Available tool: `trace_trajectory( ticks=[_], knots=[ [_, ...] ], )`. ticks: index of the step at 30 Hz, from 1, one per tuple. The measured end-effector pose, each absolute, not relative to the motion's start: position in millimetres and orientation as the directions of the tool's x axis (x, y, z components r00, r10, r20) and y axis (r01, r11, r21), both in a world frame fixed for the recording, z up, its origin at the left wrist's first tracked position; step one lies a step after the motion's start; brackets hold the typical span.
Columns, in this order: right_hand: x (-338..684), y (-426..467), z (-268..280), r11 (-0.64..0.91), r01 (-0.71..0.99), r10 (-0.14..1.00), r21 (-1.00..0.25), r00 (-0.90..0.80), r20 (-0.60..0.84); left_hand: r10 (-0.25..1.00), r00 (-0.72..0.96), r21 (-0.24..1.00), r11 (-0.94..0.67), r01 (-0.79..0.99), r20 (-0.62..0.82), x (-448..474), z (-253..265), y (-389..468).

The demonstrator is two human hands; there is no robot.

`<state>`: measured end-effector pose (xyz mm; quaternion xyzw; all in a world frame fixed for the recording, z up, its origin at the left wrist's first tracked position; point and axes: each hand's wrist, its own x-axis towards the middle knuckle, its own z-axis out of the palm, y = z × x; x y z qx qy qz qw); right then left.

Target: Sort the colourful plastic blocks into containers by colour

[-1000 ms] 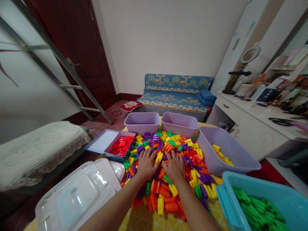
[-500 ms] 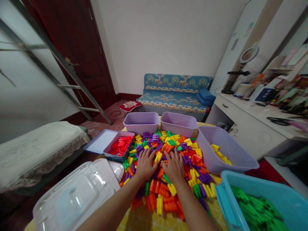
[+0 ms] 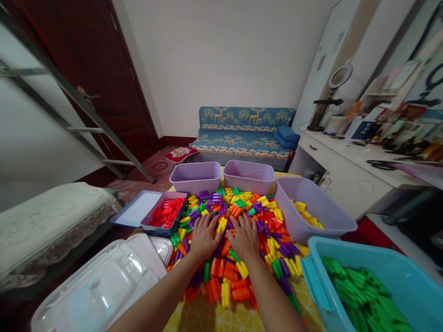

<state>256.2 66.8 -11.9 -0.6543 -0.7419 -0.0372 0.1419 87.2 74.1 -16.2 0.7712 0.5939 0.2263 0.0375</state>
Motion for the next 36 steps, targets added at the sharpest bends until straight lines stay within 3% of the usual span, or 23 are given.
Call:
trace_trajectory(
  ticks=[16, 20, 23, 26, 32, 36],
  knots=[
    [256, 64, -10, 0.14, 0.981, 0.963, -0.135, -0.103, 0.249, 0.928, 0.194, 0.331, -0.3, 0.895, 0.318, 87, -17, 74],
    [258, 71, 8, 0.171, 0.955, 0.963, -0.244, -0.109, 0.247, 0.931, 0.183, 0.342, -0.292, 0.893, 0.317, 87, -17, 74],
    [265, 89, 23, 0.169, 0.917, 0.94, -0.36, -0.039, 0.339, 0.934, 0.18, 0.356, -0.289, 0.889, 0.309, 87, -16, 73],
    [273, 111, 26, 0.126, 0.922, 0.912, -0.367, 0.038, 0.408, 0.933, 0.177, 0.36, -0.289, 0.887, 0.313, 87, -16, 73],
    [274, 125, 14, 0.097, 0.976, 0.97, -0.197, -0.048, 0.24, 0.935, 0.171, 0.365, -0.283, 0.887, 0.309, 88, -17, 74],
    [269, 111, 13, 0.064, 0.951, 0.973, -0.302, 0.007, 0.229, 0.935, 0.172, 0.364, -0.284, 0.887, 0.311, 88, -17, 73]
  ],
)
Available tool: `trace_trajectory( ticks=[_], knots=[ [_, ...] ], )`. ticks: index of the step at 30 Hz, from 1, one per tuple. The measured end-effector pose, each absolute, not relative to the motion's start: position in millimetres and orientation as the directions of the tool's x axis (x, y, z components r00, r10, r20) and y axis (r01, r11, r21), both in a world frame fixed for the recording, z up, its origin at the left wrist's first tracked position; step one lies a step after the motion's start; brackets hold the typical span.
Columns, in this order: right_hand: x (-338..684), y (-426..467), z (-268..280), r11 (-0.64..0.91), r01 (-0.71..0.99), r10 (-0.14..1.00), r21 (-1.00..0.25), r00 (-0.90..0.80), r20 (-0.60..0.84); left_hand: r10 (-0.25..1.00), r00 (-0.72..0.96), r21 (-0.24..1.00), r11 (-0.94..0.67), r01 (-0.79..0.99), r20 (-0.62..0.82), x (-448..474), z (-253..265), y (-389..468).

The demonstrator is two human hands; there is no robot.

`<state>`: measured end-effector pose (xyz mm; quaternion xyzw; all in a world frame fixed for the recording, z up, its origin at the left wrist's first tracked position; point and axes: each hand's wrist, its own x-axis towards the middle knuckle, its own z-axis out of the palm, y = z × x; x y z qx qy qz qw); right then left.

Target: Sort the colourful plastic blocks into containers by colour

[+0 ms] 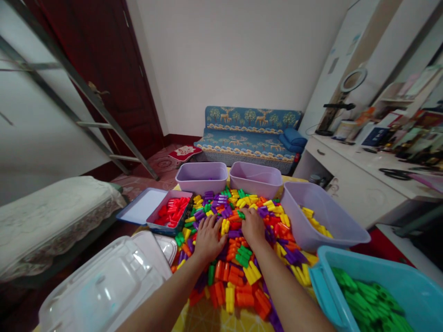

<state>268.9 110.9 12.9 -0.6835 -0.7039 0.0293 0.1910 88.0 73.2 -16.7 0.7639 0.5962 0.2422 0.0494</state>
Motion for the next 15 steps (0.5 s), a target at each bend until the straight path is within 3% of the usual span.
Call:
trace_trajectory(
  ticks=[6, 11, 15],
  knots=[
    [268, 78, 0, 0.124, 0.869, 0.977, -0.48, -0.022, 0.213, 0.936, 0.173, 0.35, -0.28, 0.894, 0.306, 88, -15, 73],
    [286, 54, -1, 0.23, 0.786, 0.913, -0.574, 0.03, 0.407, 0.939, 0.175, 0.339, -0.275, 0.899, 0.297, 87, -14, 73],
    [310, 52, -6, 0.031, 0.857, 0.828, -0.514, 0.266, 0.494, 0.935, 0.181, 0.328, -0.282, 0.902, 0.306, 87, -14, 72]
  ],
)
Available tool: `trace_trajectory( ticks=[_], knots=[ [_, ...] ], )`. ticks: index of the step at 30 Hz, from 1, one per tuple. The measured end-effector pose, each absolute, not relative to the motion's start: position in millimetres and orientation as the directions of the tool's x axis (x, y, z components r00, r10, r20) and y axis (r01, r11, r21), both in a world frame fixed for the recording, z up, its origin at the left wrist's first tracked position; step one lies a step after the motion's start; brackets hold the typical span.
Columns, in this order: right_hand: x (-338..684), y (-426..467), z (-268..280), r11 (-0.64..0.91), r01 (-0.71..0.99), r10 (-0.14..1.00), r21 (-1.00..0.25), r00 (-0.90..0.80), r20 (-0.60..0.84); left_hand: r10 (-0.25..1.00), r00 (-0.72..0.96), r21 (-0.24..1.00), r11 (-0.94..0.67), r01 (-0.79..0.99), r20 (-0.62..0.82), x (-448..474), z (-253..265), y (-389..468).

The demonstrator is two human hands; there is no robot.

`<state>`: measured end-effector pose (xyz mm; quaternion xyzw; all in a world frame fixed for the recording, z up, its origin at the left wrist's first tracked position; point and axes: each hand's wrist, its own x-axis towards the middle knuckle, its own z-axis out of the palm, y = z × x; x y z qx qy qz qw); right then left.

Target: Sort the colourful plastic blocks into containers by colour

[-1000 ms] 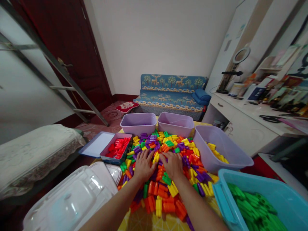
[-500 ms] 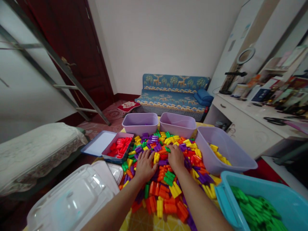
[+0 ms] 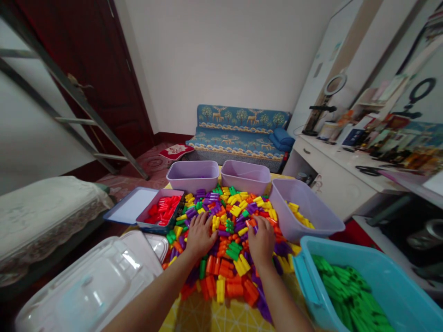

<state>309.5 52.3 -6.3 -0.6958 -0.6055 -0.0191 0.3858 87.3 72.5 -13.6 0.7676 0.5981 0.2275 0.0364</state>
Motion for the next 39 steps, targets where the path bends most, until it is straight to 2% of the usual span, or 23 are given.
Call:
trace_trajectory(
  ticks=[3, 8, 13, 15, 16, 18, 20, 21, 23, 24, 26, 28, 30, 34, 39],
  knots=[
    [316, 57, -12, -0.16, 0.9, 0.857, -0.405, 0.33, 0.396, 0.935, 0.176, 0.323, -0.276, 0.905, 0.307, 88, -15, 73],
    [303, 60, 0, -0.144, 0.963, 0.937, -0.227, 0.207, 0.282, 0.934, 0.178, 0.32, -0.279, 0.905, 0.309, 87, -17, 73],
    [296, 60, 18, -0.178, 0.981, 0.958, -0.074, 0.19, 0.215, 0.937, 0.182, 0.324, -0.279, 0.904, 0.299, 87, -16, 73],
    [300, 60, 19, -0.138, 0.987, 0.96, -0.078, 0.153, 0.233, 0.937, 0.18, 0.324, -0.277, 0.905, 0.298, 87, -16, 73],
    [302, 60, 18, -0.12, 0.985, 0.954, -0.121, 0.148, 0.259, 0.938, 0.18, 0.324, -0.276, 0.905, 0.298, 87, -16, 73],
    [305, 60, 16, -0.09, 0.942, 0.917, -0.322, 0.205, 0.343, 0.938, 0.181, 0.322, -0.276, 0.906, 0.295, 87, -15, 73],
    [303, 58, 15, -0.034, 0.783, 0.854, -0.621, 0.346, 0.389, 0.939, 0.183, 0.319, -0.276, 0.907, 0.293, 87, -13, 72],
    [300, 57, 16, 0.003, 0.643, 0.831, -0.766, 0.424, 0.36, 0.938, 0.184, 0.317, -0.277, 0.907, 0.292, 87, -13, 72],
    [290, 52, 20, 0.052, 0.245, 0.84, -0.968, 0.514, 0.175, 0.938, 0.184, 0.311, -0.276, 0.909, 0.293, 87, -12, 72],
    [283, 49, 23, 0.046, 0.013, 0.868, -0.999, 0.495, 0.047, 0.938, 0.184, 0.31, -0.275, 0.91, 0.294, 87, -12, 72],
    [271, 43, 30, -0.019, -0.386, 0.923, -0.922, 0.348, -0.165, 0.938, 0.182, 0.31, -0.274, 0.91, 0.295, 87, -13, 72],
    [262, 38, 36, -0.096, -0.589, 0.942, -0.803, 0.207, -0.264, 0.937, 0.181, 0.312, -0.275, 0.909, 0.298, 87, -14, 73],
    [256, 34, 40, -0.129, -0.648, 0.936, -0.75, 0.17, -0.309, 0.935, 0.183, 0.313, -0.279, 0.908, 0.302, 87, -15, 73],
    [252, 30, 44, -0.156, -0.648, 0.908, -0.746, 0.204, -0.367, 0.937, 0.179, 0.314, -0.274, 0.909, 0.301, 87, -14, 72],
    [244, 31, 43, -0.133, -0.623, 0.935, -0.771, 0.18, -0.307, 0.936, 0.182, 0.315, -0.278, 0.907, 0.301, 87, -12, 71]
  ],
)
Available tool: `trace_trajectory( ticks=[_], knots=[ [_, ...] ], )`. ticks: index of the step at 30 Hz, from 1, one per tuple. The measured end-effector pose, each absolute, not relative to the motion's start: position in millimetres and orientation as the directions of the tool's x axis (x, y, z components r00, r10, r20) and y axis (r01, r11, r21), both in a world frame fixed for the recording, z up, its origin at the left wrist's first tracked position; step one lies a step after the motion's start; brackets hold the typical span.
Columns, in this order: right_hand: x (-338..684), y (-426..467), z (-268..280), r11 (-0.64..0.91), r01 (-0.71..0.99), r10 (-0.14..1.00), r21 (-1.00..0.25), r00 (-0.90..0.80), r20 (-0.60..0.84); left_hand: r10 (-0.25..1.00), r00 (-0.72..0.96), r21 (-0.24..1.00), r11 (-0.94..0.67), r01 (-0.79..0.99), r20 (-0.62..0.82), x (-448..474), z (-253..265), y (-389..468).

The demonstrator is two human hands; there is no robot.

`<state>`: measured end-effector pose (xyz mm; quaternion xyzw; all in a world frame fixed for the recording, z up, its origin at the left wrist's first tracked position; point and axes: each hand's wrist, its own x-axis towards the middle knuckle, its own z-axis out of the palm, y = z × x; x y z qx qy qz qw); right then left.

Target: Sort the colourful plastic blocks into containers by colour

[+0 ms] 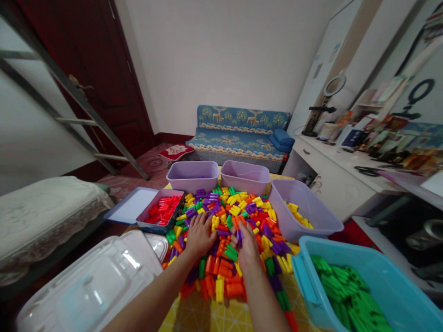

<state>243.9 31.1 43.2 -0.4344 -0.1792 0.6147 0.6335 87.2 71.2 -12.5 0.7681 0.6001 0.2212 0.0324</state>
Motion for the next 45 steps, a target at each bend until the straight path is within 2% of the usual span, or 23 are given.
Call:
trace_trajectory(
  ticks=[4, 6, 9, 12, 15, 17, 22, 25, 27, 30, 34, 36, 38, 41, 43, 45],
  knots=[
    [242, 38, 38, -0.122, -0.57, 0.92, -0.813, 0.242, -0.308, 0.938, 0.18, 0.325, -0.277, 0.904, 0.297, 87, -11, 71],
    [245, 46, 40, -0.127, -0.483, 0.91, -0.867, 0.291, -0.295, 0.94, 0.178, 0.331, -0.274, 0.903, 0.292, 87, -10, 71],
    [254, 64, 47, -0.127, -0.215, 0.926, -0.968, 0.324, -0.193, 0.94, 0.182, 0.331, -0.277, 0.902, 0.29, 87, -11, 72],
    [263, 80, 52, -0.03, 0.113, 0.939, -0.993, 0.344, 0.01, 0.938, 0.182, 0.326, -0.278, 0.904, 0.294, 87, -12, 72],
    [272, 83, 43, 0.071, 0.362, 0.91, -0.929, 0.358, 0.209, 0.936, 0.184, 0.319, -0.281, 0.905, 0.301, 88, -15, 73],
    [279, 75, 28, 0.078, 0.499, 0.866, -0.863, 0.394, 0.306, 0.932, 0.186, 0.314, -0.285, 0.906, 0.31, 87, -16, 73],
    [296, 31, -14, -0.078, 0.743, 0.711, -0.664, 0.509, 0.486, 0.932, 0.182, 0.307, -0.282, 0.909, 0.315, 87, -17, 74],
    [307, 4, -33, -0.15, 0.809, 0.637, -0.569, 0.519, 0.57, 0.932, 0.184, 0.304, -0.282, 0.91, 0.313, 87, -17, 74],
    [314, -6, -41, -0.168, 0.822, 0.628, -0.544, 0.515, 0.584, 0.933, 0.187, 0.304, -0.282, 0.91, 0.307, 87, -16, 73],
    [323, -6, -47, -0.224, 0.8, 0.656, -0.557, 0.546, 0.521, 0.936, 0.188, 0.305, -0.279, 0.91, 0.298, 87, -15, 73],
    [323, 16, -38, -0.335, 0.701, 0.675, -0.63, 0.645, 0.358, 0.936, 0.185, 0.309, -0.278, 0.909, 0.299, 87, -15, 72],
    [317, 28, -28, -0.268, 0.654, 0.715, -0.707, 0.627, 0.309, 0.934, 0.185, 0.309, -0.281, 0.909, 0.307, 87, -16, 73],
    [308, 35, -16, -0.096, 0.585, 0.787, -0.805, 0.54, 0.299, 0.932, 0.184, 0.31, -0.284, 0.908, 0.312, 87, -17, 73],
    [303, 36, -4, 0.088, 0.521, 0.805, -0.849, 0.465, 0.368, 0.931, 0.184, 0.31, -0.284, 0.907, 0.316, 87, -19, 74],
    [310, 31, -5, 0.055, 0.598, 0.731, -0.8, 0.522, 0.44, 0.929, 0.185, 0.307, -0.286, 0.908, 0.319, 87, -19, 74],
    [323, 27, -11, -0.091, 0.657, 0.655, -0.748, 0.605, 0.452, 0.928, 0.187, 0.302, -0.288, 0.909, 0.324, 87, -20, 74]
  ],
)
